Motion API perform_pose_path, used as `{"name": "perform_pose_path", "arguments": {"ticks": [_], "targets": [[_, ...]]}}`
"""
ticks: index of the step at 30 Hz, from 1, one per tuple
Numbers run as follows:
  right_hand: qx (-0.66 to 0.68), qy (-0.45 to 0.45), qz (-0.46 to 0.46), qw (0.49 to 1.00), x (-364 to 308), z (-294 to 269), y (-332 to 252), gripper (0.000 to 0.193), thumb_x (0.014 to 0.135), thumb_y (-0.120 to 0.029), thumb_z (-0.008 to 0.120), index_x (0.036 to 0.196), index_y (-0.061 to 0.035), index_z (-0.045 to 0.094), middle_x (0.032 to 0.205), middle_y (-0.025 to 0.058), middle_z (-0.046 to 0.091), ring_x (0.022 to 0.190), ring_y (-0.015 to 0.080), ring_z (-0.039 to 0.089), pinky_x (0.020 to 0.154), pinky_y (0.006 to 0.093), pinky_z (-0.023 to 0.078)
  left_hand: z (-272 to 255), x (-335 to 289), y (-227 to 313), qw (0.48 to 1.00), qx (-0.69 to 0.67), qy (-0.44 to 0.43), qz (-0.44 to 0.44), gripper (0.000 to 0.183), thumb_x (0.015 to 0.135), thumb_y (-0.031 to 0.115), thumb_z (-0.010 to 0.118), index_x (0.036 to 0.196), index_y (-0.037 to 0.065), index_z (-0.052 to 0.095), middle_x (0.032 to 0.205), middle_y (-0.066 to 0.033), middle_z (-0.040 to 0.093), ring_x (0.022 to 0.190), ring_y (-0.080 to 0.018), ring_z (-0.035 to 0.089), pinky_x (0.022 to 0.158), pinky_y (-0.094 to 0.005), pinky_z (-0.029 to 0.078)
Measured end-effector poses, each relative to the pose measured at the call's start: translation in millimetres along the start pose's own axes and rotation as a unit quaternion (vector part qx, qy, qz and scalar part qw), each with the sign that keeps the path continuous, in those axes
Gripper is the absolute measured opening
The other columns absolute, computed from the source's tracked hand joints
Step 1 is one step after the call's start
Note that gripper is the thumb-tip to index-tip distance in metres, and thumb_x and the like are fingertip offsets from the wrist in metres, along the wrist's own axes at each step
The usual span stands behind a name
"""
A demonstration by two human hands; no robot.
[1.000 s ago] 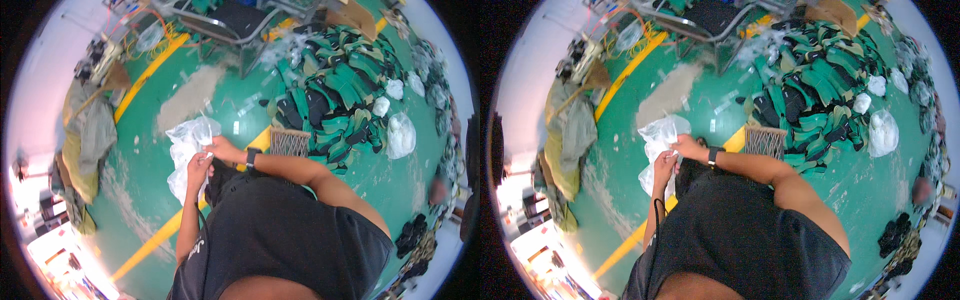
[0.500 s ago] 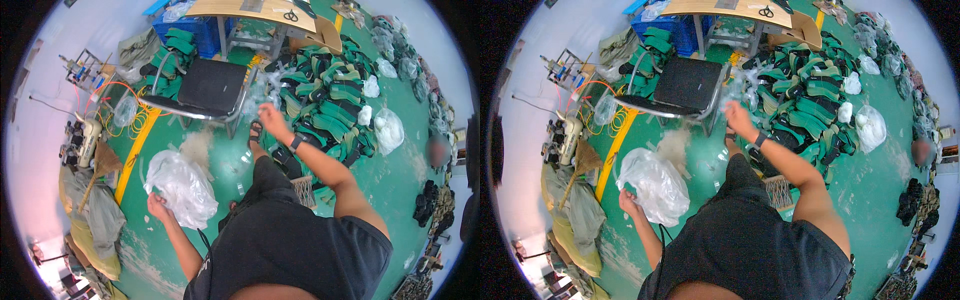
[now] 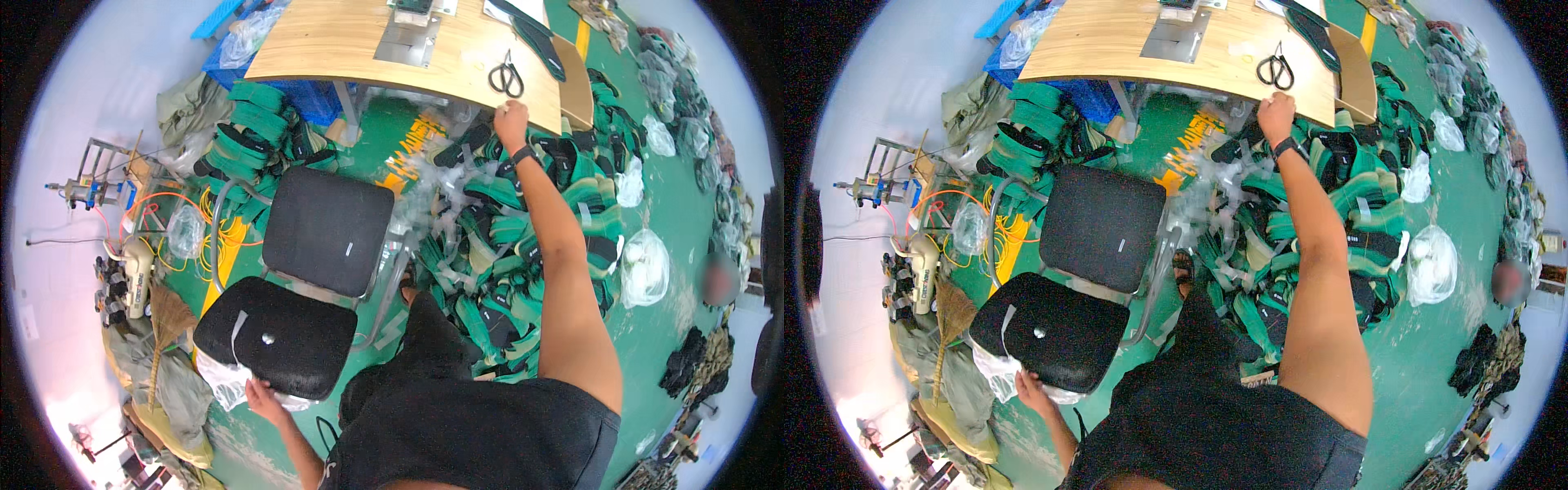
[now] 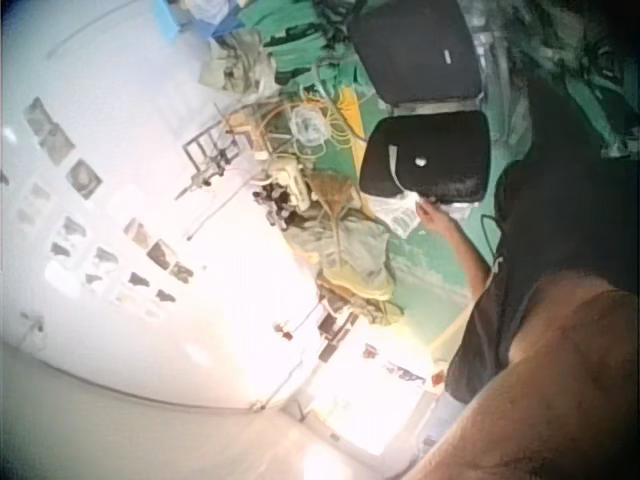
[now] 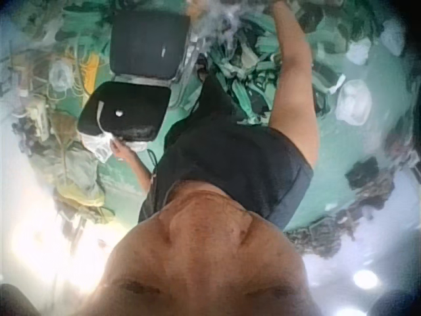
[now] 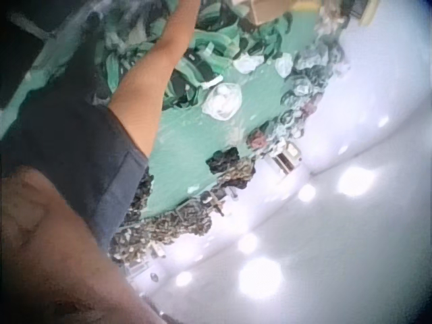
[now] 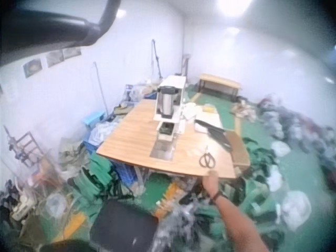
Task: The person prepares a large plastic bag by cutting its tie with scissors and then fills the bag with shoe soles collected from piles on the floor.
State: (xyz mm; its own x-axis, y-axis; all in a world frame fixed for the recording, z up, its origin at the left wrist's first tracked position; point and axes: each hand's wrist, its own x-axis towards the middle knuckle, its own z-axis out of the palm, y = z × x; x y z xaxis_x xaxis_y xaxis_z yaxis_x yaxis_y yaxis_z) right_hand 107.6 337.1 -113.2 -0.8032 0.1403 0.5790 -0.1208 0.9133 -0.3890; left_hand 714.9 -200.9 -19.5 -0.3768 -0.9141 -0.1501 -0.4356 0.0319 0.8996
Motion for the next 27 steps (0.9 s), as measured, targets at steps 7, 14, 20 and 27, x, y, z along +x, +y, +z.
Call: {"name": "perform_pose_path", "arguments": {"ticks": [7, 14, 20, 27], "targets": [[-0.183, -0.145, 0.113, 0.966, 94.3, 47.0, 16.6, 0.034, 0.073, -0.024, 0.058, 0.091, 0.0054, 0.061, 0.096, 0.0262, 0.060, 0.098, 0.0392, 0.053, 0.087, 0.0468, 0.044, 24.7, -5.3, 23.7, 0.986, 0.161, 0.043, 0.026, 0.031, 0.092, 0.022, 0.052, 0.106, -0.006, 0.053, 0.072, -0.0027, 0.053, 0.063, -0.0090, 0.045, 0.054, -0.0225, 0.036], [-0.066, -0.388, -0.063, 0.917, 46.0, -1.2, -40.2, 0.028, 0.062, -0.021, 0.066, 0.066, 0.0061, 0.062, 0.071, 0.0249, 0.063, 0.068, 0.0382, 0.063, 0.064, 0.0444, 0.052, 14.1, -7.5, 14.2, 0.997, 0.071, -0.020, -0.034, 0.045, 0.089, 0.018, 0.057, 0.121, -0.008, 0.041, 0.103, -0.0121, 0.054, 0.080, -0.0137, 0.052, 0.064, -0.0250, 0.043], [0.202, -0.685, -0.026, 0.699, -113.5, -91.7, -199.7, 0.023, 0.070, -0.012, 0.063, 0.089, 0.0011, 0.063, 0.074, 0.0036, 0.062, 0.066, 0.0112, 0.054, 0.059, 0.0284, 0.044, 0.2, -15.0, 37.5, 0.990, -0.121, -0.007, -0.076, 0.020, 0.091, 0.014, 0.054, 0.106, 0.001, 0.054, 0.091, -0.0064, 0.058, 0.070, -0.0097, 0.051, 0.064, -0.0241, 0.046], [0.512, -0.783, 0.085, 0.344, -258.4, -278.5, -436.3, 0.029, 0.081, -0.017, 0.067, 0.100, -0.0017, 0.051, 0.080, 0.0036, 0.058, 0.072, 0.0125, 0.058, 0.064, 0.0262, 0.046, -82.0, -4.8, 14.7, 0.965, -0.246, 0.050, -0.074, 0.014, 0.086, 0.009, 0.052, 0.094, -0.001, 0.057, 0.083, -0.0048, 0.051, 0.070, -0.0121, 0.053, 0.054, -0.0241, 0.046]]}}
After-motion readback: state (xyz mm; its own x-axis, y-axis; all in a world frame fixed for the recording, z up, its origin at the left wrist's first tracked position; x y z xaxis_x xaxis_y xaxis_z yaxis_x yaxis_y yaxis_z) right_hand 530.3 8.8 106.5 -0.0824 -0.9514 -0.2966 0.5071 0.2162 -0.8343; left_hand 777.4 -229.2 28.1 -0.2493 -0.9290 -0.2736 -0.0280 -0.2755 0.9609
